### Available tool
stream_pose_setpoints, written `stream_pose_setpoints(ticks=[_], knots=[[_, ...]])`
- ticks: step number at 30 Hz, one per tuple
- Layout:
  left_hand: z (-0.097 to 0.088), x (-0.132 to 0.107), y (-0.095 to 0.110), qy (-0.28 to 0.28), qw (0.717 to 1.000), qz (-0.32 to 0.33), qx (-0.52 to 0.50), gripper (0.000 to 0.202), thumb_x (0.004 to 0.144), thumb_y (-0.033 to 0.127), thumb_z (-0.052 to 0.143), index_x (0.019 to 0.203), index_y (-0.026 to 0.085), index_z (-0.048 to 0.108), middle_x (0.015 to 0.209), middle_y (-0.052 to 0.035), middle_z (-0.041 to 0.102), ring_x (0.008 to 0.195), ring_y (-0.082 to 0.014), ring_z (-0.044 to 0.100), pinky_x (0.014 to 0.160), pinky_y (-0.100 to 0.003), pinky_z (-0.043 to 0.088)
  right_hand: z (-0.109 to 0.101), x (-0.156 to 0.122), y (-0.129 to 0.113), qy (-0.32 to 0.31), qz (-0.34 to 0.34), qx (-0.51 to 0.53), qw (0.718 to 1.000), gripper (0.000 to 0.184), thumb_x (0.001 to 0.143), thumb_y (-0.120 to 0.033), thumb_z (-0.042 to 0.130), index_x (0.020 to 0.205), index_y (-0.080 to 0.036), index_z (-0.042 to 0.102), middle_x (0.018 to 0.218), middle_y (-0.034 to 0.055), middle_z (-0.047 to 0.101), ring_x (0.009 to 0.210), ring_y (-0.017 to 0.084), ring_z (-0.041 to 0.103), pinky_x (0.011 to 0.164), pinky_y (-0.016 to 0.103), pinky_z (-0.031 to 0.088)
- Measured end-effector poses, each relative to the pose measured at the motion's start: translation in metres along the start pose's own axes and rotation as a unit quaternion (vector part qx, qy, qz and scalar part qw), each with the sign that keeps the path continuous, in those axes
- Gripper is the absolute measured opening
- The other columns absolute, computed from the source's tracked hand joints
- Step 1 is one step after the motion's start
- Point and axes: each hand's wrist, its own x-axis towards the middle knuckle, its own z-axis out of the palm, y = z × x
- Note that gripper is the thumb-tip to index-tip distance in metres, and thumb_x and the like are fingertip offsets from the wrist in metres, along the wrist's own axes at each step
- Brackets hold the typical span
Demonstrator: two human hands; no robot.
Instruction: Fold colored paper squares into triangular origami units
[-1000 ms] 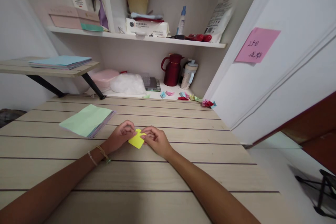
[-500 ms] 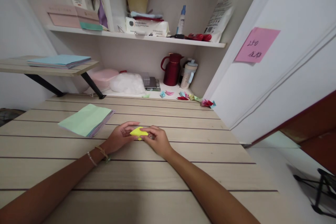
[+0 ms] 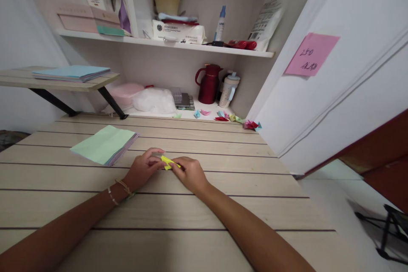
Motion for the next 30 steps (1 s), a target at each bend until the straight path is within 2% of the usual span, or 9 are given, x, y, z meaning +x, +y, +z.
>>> stream_pose_setpoints(ticks=[2,5,8,10,13,18,23,27,30], knots=[[0.0,0.0,0.001,0.001,0.999,0.018,0.033,0.034,0.07,0.035,0.064,0.099,0.019,0.055,0.064,0.0019,0.067,0.061,-0.0149,0.063,0.059,-0.023,0.047,-0.001,0.0,-0.001,0.012,-0.012,0.004,1.0,0.02,0.083,-0.028,0.053,0.093,-0.024,0.069,0.087,0.0069,0.066,0.078,0.018,0.061,0.069,0.029,0.048],[0.0,0.002,0.003,-0.034,0.996,0.043,0.066,0.025,0.069,0.036,0.066,0.084,0.017,0.062,0.062,0.0014,0.064,0.056,-0.0123,0.057,0.053,-0.02,0.043,-0.002,0.001,0.0,0.019,-0.008,0.023,1.0,0.019,0.08,-0.031,0.056,0.091,-0.023,0.07,0.084,0.008,0.063,0.074,0.018,0.059,0.061,0.027,0.048],[-0.001,0.003,0.004,-0.045,0.995,0.051,0.077,0.023,0.072,0.038,0.062,0.068,0.016,0.063,0.056,0.0012,0.061,0.052,-0.011,0.053,0.05,-0.019,0.04,-0.003,0.003,0.001,-0.014,0.008,0.056,0.998,0.02,0.08,-0.033,0.056,0.089,-0.022,0.07,0.078,0.0069,0.064,0.071,0.017,0.059,0.059,0.026,0.047],[-0.003,0.003,0.005,-0.04,0.993,0.058,0.092,0.024,0.074,0.038,0.06,0.066,0.016,0.064,0.052,0.0023,0.059,0.051,-0.0103,0.051,0.05,-0.019,0.039,-0.005,0.004,0.002,-0.035,0.017,0.072,0.997,0.022,0.082,-0.033,0.053,0.084,-0.021,0.071,0.075,0.0062,0.065,0.07,0.017,0.059,0.06,0.027,0.047],[-0.005,0.003,0.004,-0.062,0.989,0.068,0.113,0.024,0.08,0.036,0.052,0.073,0.019,0.067,0.05,0.0038,0.057,0.049,-0.0098,0.05,0.05,-0.018,0.038,-0.005,0.005,0.005,-0.052,0.032,0.084,0.995,0.024,0.083,-0.034,0.051,0.077,-0.02,0.071,0.074,0.0056,0.066,0.068,0.016,0.059,0.059,0.026,0.047],[-0.004,0.002,0.001,-0.086,0.986,0.08,0.115,0.026,0.084,0.033,0.045,0.08,0.019,0.066,0.056,0.0019,0.06,0.055,-0.0114,0.054,0.056,-0.02,0.041,-0.001,0.001,0.007,-0.052,0.042,0.074,0.995,0.02,0.079,-0.027,0.053,0.088,-0.02,0.07,0.073,0.003,0.068,0.061,0.013,0.059,0.055,0.022,0.046],[0.002,0.001,0.005,-0.051,0.983,0.101,0.143,0.023,0.075,0.035,0.059,0.091,0.018,0.064,0.076,-0.0031,0.066,0.067,-0.0155,0.057,0.065,-0.024,0.044,0.005,-0.003,0.002,0.003,0.019,0.041,0.999,0.022,0.074,-0.027,0.059,0.093,-0.019,0.067,0.065,0.0008,0.064,0.055,0.012,0.055,0.053,0.021,0.045],[0.005,-0.001,0.011,-0.06,0.975,0.122,0.174,0.024,0.082,0.03,0.048,0.097,0.019,0.063,0.088,-0.0061,0.068,0.08,-0.0184,0.06,0.077,-0.028,0.045,0.006,-0.003,-0.001,0.06,0.01,0.011,0.998,0.02,0.074,-0.025,0.056,0.091,-0.019,0.067,0.063,0.0009,0.061,0.053,0.011,0.052,0.052,0.021,0.045],[0.005,-0.002,0.009,-0.062,0.98,0.128,0.142,0.028,0.083,0.028,0.047,0.107,0.021,0.06,0.101,-0.007,0.067,0.09,-0.0191,0.061,0.083,-0.03,0.045,0.006,-0.001,-0.002,0.093,0.041,0.038,0.994,0.017,0.073,-0.021,0.055,0.085,-0.019,0.066,0.06,-0.0001,0.06,0.05,0.01,0.052,0.048,0.021,0.043]])
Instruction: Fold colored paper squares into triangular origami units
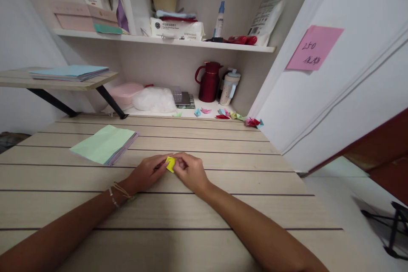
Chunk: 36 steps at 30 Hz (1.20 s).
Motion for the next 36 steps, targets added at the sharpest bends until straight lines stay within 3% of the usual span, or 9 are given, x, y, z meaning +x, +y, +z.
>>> stream_pose_setpoints(ticks=[3,6,9,14,18,21,25,36], knots=[[0.0,-0.001,-0.007,0.034,0.994,-0.039,-0.092,0.03,0.078,0.031,0.056,0.106,0.02,0.059,0.093,-0.0057,0.069,0.084,-0.0181,0.064,0.076,-0.028,0.05,0.0,0.003,0.002,0.001,0.059,0.082,0.995,0.014,0.072,-0.019,0.054,0.083,-0.018,0.064,0.058,-0.0008,0.06,0.049,0.011,0.055,0.046,0.02,0.044],[0.0,-0.001,-0.014,0.055,0.982,-0.077,-0.163,0.019,0.073,0.032,0.062,0.084,0.017,0.064,0.079,-0.0048,0.07,0.074,-0.0172,0.065,0.07,-0.027,0.051,0.0,0.006,0.006,-0.011,0.096,0.165,0.982,0.013,0.071,-0.018,0.055,0.081,-0.017,0.062,0.058,-0.0005,0.061,0.052,0.012,0.059,0.051,0.022,0.048],[0.0,0.001,-0.017,0.06,0.975,-0.097,-0.191,0.017,0.069,0.031,0.067,0.073,0.015,0.063,0.075,-0.0051,0.069,0.071,-0.0165,0.064,0.07,-0.027,0.051,-0.001,0.006,0.007,-0.021,0.088,0.182,0.979,0.014,0.07,-0.017,0.056,0.081,-0.017,0.064,0.065,0.002,0.064,0.06,0.014,0.061,0.057,0.024,0.05],[0.001,0.003,-0.018,0.077,0.966,-0.11,-0.222,0.029,0.062,0.029,0.072,0.077,0.016,0.052,0.067,0.0009,0.062,0.063,-0.012,0.06,0.06,-0.023,0.049,-0.002,0.005,0.004,-0.07,0.059,0.155,0.984,0.015,0.071,-0.022,0.061,0.085,-0.019,0.065,0.083,0.0061,0.068,0.07,0.016,0.064,0.065,0.027,0.052],[0.001,0.003,-0.015,0.052,0.982,-0.084,-0.159,0.028,0.066,0.029,0.069,0.084,0.017,0.051,0.068,0.0019,0.06,0.059,-0.0094,0.056,0.056,-0.02,0.047,-0.001,0.005,0.005,-0.108,0.087,0.17,0.976,0.034,0.07,-0.028,0.066,0.103,-0.019,0.059,0.081,0.0049,0.068,0.067,0.015,0.063,0.061,0.025,0.052],[0.001,0.001,-0.01,0.027,0.995,-0.049,-0.086,0.019,0.07,0.029,0.065,0.081,0.017,0.054,0.068,0.001,0.06,0.06,-0.0095,0.056,0.056,-0.019,0.048,0.0,0.006,0.007,-0.114,0.082,0.124,0.982,0.025,0.071,-0.033,0.066,0.09,-0.018,0.064,0.077,0.0047,0.068,0.064,0.014,0.062,0.056,0.023,0.05],[0.003,0.0,-0.01,0.023,0.997,-0.02,-0.065,0.015,0.075,0.027,0.059,0.085,0.017,0.056,0.078,-0.0017,0.064,0.07,-0.0119,0.062,0.065,-0.023,0.053,0.0,0.005,0.006,-0.081,0.076,0.074,0.991,0.018,0.07,-0.034,0.066,0.078,-0.018,0.064,0.072,0.0034,0.067,0.057,0.012,0.06,0.05,0.02,0.048],[0.003,0.0,-0.015,0.057,0.995,0.071,0.041,0.014,0.075,0.016,0.056,0.088,0.019,0.062,0.085,-0.0037,0.068,0.081,-0.0153,0.064,0.077,-0.028,0.052,-0.001,0.002,0.003,-0.043,-0.017,-0.029,0.999,0.009,0.073,-0.023,0.062,0.081,-0.02,0.064,0.077,0.0043,0.065,0.065,0.014,0.059,0.056,0.024,0.048]])
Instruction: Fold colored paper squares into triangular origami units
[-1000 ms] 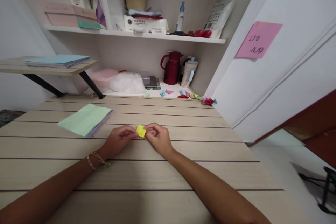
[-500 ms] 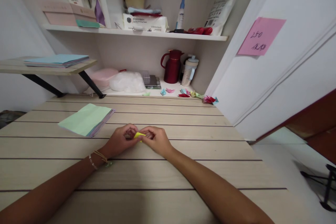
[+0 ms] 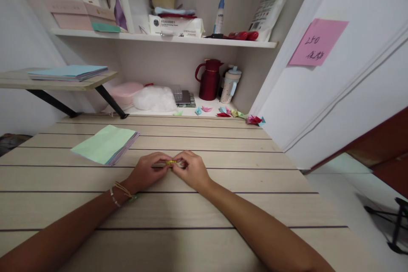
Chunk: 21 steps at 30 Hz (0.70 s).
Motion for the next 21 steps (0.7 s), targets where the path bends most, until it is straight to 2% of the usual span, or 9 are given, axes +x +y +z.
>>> stream_pose_setpoints(ticks=[4,9,13,17,19,21], knots=[[0.0025,-0.0017,-0.0007,0.021,1.0,-0.013,0.009,0.019,0.075,0.014,0.054,0.092,0.018,0.061,0.088,-0.0051,0.067,0.081,-0.0152,0.064,0.076,-0.027,0.053,-0.0004,-0.0008,0.001,-0.008,-0.033,-0.03,0.999,0.007,0.077,-0.021,0.058,0.08,-0.021,0.064,0.08,0.0046,0.066,0.069,0.015,0.06,0.059,0.025,0.047],[0.008,-0.0042,0.0002,0.044,0.999,-0.03,0.005,0.024,0.073,0.013,0.054,0.095,0.018,0.061,0.092,-0.0061,0.066,0.086,-0.0171,0.064,0.078,-0.03,0.054,-0.0013,-0.0009,-0.0015,-0.003,-0.039,-0.092,0.995,0.005,0.074,-0.019,0.059,0.076,-0.022,0.064,0.077,0.0025,0.066,0.067,0.015,0.059,0.06,0.025,0.045],[0.0098,-0.0024,0.0046,0.062,0.993,-0.088,-0.043,0.023,0.073,0.016,0.057,0.096,0.016,0.06,0.097,-0.0078,0.066,0.087,-0.0181,0.065,0.077,-0.03,0.055,-0.0021,0.001,-0.0052,0.018,-0.043,-0.13,0.99,0.002,0.072,-0.021,0.062,0.072,-0.022,0.063,0.072,0.0017,0.066,0.071,0.016,0.059,0.067,0.027,0.044],[0.0089,0.0009,0.0056,0.088,0.976,-0.15,-0.135,0.023,0.074,0.021,0.058,0.096,0.015,0.058,0.097,-0.0081,0.067,0.086,-0.0183,0.066,0.073,-0.029,0.057,-0.0019,0.0026,-0.0063,0.019,-0.019,-0.11,0.994,0.002,0.071,-0.023,0.062,0.071,-0.021,0.063,0.069,0.0017,0.065,0.065,0.015,0.057,0.062,0.026,0.043],[0.0085,0.0015,0.0055,0.084,0.973,-0.151,-0.156,0.023,0.074,0.022,0.059,0.095,0.015,0.058,0.097,-0.0077,0.067,0.085,-0.0182,0.066,0.074,-0.03,0.057,-0.0017,0.0027,-0.0055,0.022,0.003,-0.09,0.996,0.004,0.07,-0.023,0.063,0.074,-0.021,0.063,0.069,0.0017,0.066,0.061,0.015,0.056,0.058,0.026,0.043],[0.0085,0.0012,0.0062,0.074,0.975,-0.143,-0.153,0.022,0.073,0.022,0.06,0.094,0.015,0.059,0.097,-0.0071,0.067,0.083,-0.0179,0.067,0.074,-0.03,0.057,-0.0015,0.0027,-0.0041,0.022,0.011,-0.065,0.998,0.01,0.07,-0.02,0.063,0.079,-0.021,0.064,0.072,0.0013,0.067,0.065,0.015,0.058,0.06,0.026,0.044]])
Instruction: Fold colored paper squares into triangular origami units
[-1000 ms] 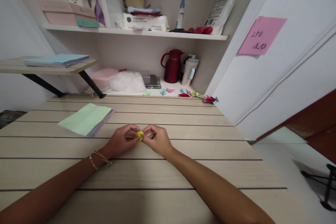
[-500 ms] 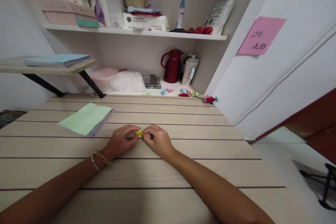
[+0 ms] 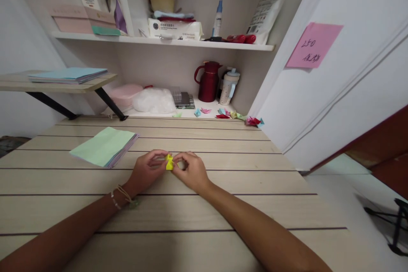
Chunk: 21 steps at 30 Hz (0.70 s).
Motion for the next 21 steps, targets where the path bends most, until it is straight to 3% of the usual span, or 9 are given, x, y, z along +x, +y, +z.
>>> stream_pose_setpoints(ticks=[10,17,21], knots=[[0.0008,-0.0036,0.0026,-0.019,0.999,0.041,0.03,0.024,0.072,0.019,0.059,0.096,0.017,0.06,0.097,-0.0054,0.067,0.086,-0.017,0.066,0.077,-0.03,0.057,0.0006,-0.0008,0.0049,-0.001,-0.007,0.012,1.0,0.014,0.072,-0.019,0.061,0.084,-0.023,0.067,0.078,0.0015,0.07,0.074,0.017,0.061,0.069,0.028,0.047],[0.0002,-0.0019,0.0039,0.016,1.0,-0.007,-0.021,0.023,0.072,0.023,0.062,0.094,0.017,0.06,0.096,-0.0063,0.067,0.087,-0.0184,0.065,0.074,-0.03,0.057,-0.0014,-0.0031,0.0013,-0.021,-0.085,-0.064,0.994,0.012,0.076,-0.024,0.061,0.085,-0.024,0.068,0.079,0.0025,0.071,0.073,0.018,0.063,0.076,0.031,0.044],[0.0005,-0.0023,0.0041,0.012,0.998,-0.026,-0.052,0.023,0.071,0.024,0.063,0.092,0.016,0.059,0.096,-0.0071,0.067,0.089,-0.0189,0.065,0.075,-0.031,0.057,0.0004,-0.0034,0.0032,-0.014,-0.067,-0.041,0.997,0.01,0.075,-0.023,0.061,0.082,-0.024,0.069,0.076,0.0033,0.071,0.07,0.018,0.064,0.072,0.031,0.046]])
